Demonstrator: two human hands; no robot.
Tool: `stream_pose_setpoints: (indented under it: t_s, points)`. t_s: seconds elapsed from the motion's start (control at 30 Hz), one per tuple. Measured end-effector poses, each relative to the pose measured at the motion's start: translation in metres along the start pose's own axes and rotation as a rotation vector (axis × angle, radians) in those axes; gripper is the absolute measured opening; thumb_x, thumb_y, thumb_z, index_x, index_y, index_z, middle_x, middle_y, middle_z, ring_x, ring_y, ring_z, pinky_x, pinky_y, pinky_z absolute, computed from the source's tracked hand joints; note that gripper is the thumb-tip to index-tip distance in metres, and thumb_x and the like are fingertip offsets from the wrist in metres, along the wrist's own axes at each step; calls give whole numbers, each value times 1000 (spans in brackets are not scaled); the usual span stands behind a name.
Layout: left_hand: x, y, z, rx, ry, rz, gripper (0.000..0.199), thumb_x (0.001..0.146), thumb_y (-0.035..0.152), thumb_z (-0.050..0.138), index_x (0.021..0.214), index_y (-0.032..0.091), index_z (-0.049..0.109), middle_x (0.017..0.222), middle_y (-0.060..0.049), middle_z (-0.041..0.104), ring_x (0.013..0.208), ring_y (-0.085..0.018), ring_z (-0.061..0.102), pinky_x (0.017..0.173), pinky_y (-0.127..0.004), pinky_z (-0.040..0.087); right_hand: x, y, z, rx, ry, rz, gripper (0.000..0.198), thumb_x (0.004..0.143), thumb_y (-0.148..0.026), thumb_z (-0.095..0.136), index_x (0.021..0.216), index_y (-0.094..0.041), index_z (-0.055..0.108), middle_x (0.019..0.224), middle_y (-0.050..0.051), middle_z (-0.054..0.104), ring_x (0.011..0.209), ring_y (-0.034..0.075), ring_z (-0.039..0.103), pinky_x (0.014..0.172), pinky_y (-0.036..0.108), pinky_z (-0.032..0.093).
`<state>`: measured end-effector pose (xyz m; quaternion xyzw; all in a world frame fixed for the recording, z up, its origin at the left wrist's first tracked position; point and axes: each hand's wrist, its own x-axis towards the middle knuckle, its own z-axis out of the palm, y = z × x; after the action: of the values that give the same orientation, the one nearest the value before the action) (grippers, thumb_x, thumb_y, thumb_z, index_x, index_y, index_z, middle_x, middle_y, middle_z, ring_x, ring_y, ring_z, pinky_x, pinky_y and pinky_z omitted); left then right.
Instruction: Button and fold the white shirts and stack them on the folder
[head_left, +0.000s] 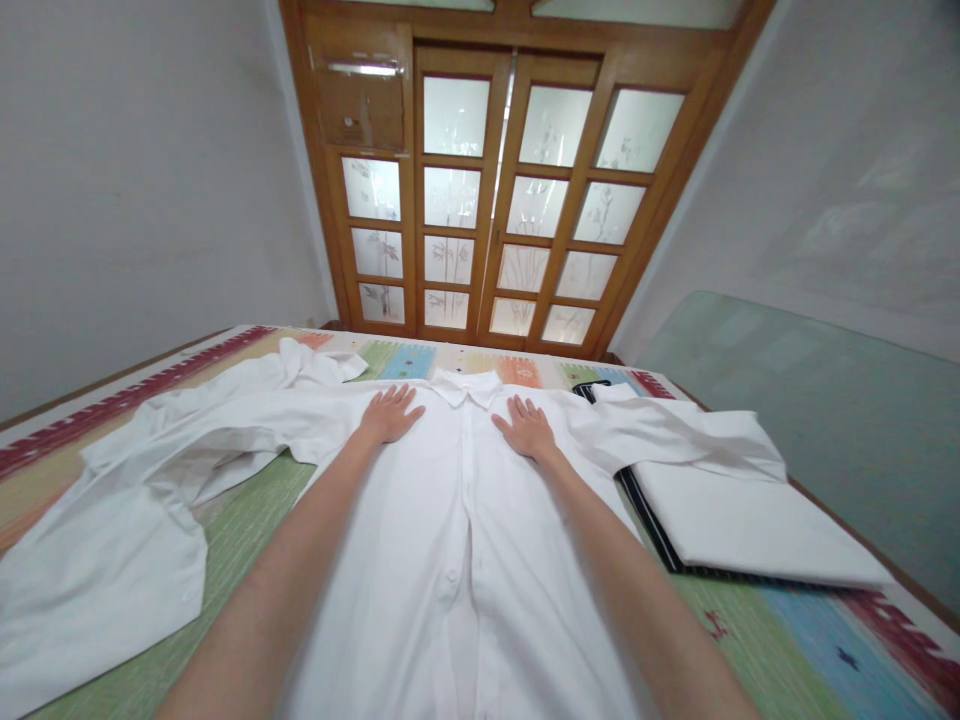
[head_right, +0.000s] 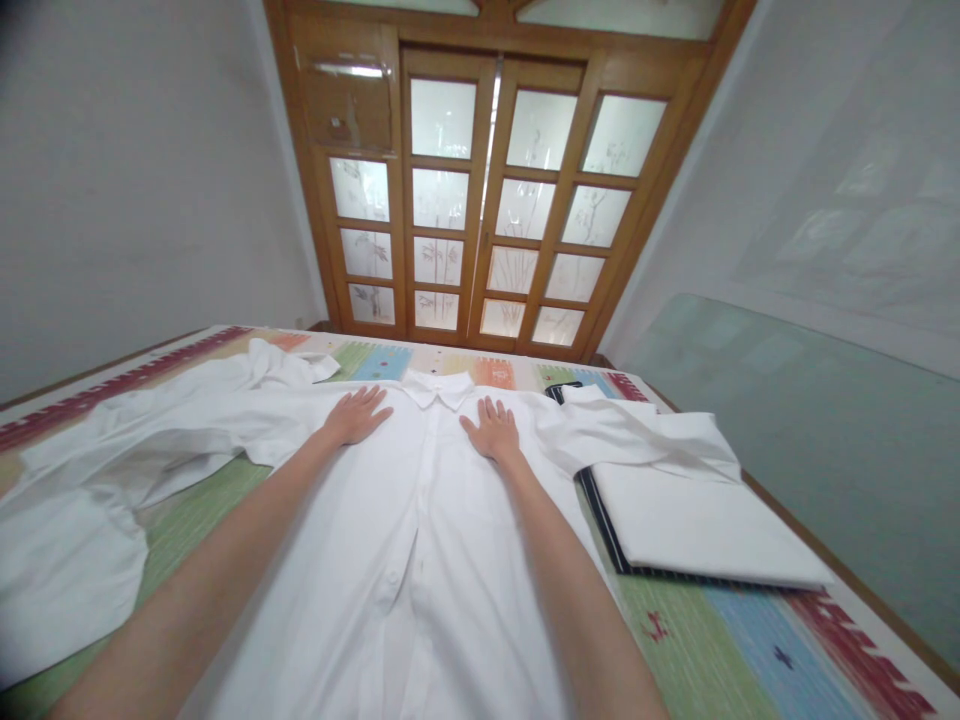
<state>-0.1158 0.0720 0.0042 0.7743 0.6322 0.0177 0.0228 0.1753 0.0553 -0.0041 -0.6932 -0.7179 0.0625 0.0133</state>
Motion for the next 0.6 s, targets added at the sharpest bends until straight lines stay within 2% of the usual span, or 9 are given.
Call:
stream_pose_setpoints:
  t_s: [0.2,0.37,0.47,0.6]
  points:
    - [-19,-13,2,46,35,-54,64,98,49,14,152,17,26,159,-10,22,147,-25,18,117,-51,17,-2,-1,-1,-12,12,83,79,94,-63,9,156,-14,13,163,6,5,148,28,3,117,47,5]
    - [-42,8,4,87,30,-68,68,98,45,15,148,1,28,157,-22,21,146,-31,17,118,-50,14,-9,-11,-4,-56,47,68,68,98,-50,11,154,-12,21,161,11,12,147,31,12,116,49,13]
    - [-64,25,8,62,18,-4,75,97,52,17,148,-1,26,157,-23,19,147,-32,14,117,-46,16,-16,-17,-8,-71,42,60,63,99,-41,13,153,-9,23,160,14,14,147,31,15,115,47,15]
    - [-100,39,13,-3,51,180,71,96,56,18,151,12,27,158,-15,21,147,-30,14,117,-51,15,-32,-17,-12,-54,-10,7,64,100,-42,13,154,-8,18,161,15,10,147,29,11,116,46,13]
